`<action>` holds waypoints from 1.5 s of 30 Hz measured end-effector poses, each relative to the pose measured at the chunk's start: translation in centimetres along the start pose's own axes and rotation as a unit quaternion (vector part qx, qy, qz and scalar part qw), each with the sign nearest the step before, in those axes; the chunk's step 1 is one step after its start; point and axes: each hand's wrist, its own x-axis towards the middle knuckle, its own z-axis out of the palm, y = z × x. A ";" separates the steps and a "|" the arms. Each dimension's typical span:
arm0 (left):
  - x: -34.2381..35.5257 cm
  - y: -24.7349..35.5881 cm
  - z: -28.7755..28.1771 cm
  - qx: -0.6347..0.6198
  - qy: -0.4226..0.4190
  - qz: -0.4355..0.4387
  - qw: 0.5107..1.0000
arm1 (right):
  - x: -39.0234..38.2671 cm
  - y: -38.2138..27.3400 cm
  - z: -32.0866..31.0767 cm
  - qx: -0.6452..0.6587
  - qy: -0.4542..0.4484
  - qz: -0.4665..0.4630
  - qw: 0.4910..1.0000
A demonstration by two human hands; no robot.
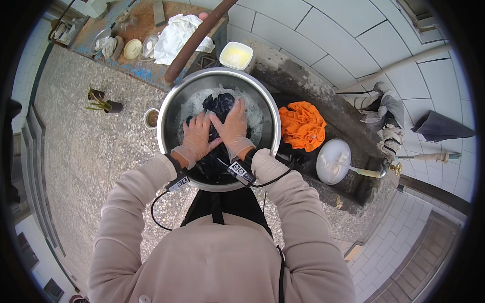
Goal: The person hand-washes a dark garment in a metal basin filled with soapy water, repeatedly agitating and squeezing the fabric. They then rinse a small white cloth under a running tap and wring it out.
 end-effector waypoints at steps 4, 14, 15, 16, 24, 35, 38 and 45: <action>2.0 -1.5 0.7 0.033 -0.082 0.025 0.996 | -0.3 1.9 -0.3 -0.194 -0.170 -0.129 0.957; 8.9 -4.8 2.6 -0.185 -0.200 -0.051 0.961 | 6.5 4.5 1.3 -0.022 -0.312 0.020 0.950; 9.0 -5.2 2.2 -0.232 -0.193 -0.046 0.952 | 6.7 4.8 1.3 0.008 -0.330 0.045 0.943; 8.9 -5.4 2.0 -0.338 -0.158 -0.049 0.926 | 6.8 5.0 1.4 0.049 -0.326 0.066 0.942; 5.0 -8.5 -1.9 -0.721 -0.157 -0.093 0.668 | 4.8 5.4 -3.3 0.302 -0.187 0.111 0.928; 2.5 -2.9 -1.8 -0.044 -0.025 -0.077 0.996 | 1.9 4.8 -4.4 0.039 -0.185 -0.061 0.980; 2.4 -2.4 -1.4 0.074 -0.126 -0.019 0.989 | 1.1 4.1 -2.2 -0.065 -0.320 -0.109 0.939; 6.0 -2.9 0.1 0.055 -0.213 -0.035 0.975 | 2.5 4.1 1.4 -0.193 -0.302 -0.139 0.923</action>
